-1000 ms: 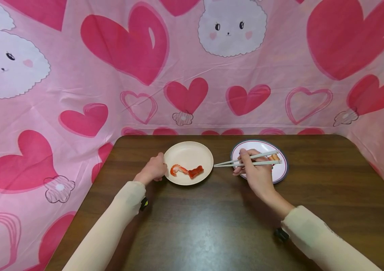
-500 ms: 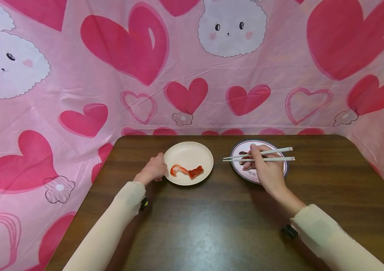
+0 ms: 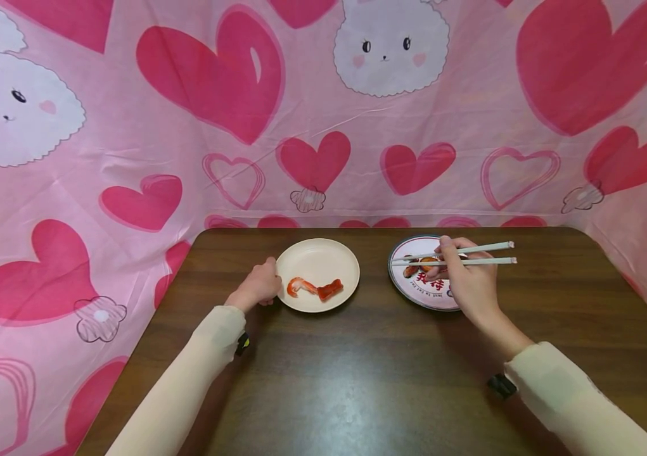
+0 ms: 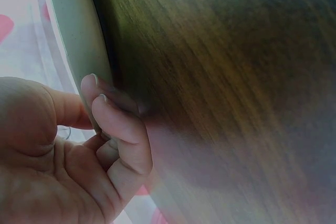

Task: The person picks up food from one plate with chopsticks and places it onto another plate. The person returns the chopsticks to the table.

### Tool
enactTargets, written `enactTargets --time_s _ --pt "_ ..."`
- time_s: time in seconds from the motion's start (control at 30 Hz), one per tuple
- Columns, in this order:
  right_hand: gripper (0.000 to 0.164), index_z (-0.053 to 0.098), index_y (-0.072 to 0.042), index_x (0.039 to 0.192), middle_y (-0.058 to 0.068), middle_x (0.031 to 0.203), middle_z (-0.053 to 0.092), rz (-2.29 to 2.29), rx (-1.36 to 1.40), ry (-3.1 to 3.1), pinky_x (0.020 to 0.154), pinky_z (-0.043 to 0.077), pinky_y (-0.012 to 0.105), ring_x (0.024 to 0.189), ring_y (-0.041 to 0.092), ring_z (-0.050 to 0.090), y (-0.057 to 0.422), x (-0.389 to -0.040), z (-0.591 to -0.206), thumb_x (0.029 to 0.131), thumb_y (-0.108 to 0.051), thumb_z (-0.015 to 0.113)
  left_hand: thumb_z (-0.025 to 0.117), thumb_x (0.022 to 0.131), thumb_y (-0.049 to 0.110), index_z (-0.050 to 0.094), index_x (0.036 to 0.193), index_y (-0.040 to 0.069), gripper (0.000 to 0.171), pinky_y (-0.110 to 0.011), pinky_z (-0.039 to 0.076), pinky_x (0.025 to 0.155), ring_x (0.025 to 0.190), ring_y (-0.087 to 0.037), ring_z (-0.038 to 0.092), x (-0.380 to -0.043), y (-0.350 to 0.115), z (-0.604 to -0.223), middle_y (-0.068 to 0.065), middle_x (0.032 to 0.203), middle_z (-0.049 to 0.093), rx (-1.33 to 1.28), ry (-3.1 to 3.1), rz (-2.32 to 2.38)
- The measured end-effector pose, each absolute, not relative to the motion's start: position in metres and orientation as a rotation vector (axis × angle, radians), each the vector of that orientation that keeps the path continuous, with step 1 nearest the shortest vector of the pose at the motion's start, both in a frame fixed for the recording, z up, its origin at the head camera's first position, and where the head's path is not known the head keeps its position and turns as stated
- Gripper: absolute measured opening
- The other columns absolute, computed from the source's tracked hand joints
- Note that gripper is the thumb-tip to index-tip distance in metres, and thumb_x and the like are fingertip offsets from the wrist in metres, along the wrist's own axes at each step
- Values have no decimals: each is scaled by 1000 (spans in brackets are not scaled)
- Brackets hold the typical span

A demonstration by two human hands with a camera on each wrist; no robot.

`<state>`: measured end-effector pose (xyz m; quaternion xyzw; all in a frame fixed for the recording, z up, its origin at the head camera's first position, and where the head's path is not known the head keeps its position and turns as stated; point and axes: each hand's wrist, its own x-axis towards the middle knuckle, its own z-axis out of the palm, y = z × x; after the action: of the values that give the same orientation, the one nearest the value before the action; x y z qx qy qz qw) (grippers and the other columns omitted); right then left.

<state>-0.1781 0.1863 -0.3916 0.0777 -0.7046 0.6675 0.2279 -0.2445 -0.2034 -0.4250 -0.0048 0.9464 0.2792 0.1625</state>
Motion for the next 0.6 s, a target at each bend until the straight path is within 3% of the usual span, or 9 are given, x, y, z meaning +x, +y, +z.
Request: enactTargets --time_s 0.37,0.6 --pt "28 67 7 99 17 85 68 1863 261 -1985 57 61 38 57 22 72 205 -184 -388 107 -20 63 46 108 10 40 137 -6 34 -32 55 50 56 -22 60 -243 -204 -424 -19 83 61 -15 2700 791" --pt "29 66 7 101 16 80 71 1849 262 -2085 56 60 35 56 20 72 216 -189 -390 106 -21 66 46 107 10 40 139 -6 35 -33 55 51 57 -23 61 -243 -203 -424 -20 85 61 -15 2704 805"
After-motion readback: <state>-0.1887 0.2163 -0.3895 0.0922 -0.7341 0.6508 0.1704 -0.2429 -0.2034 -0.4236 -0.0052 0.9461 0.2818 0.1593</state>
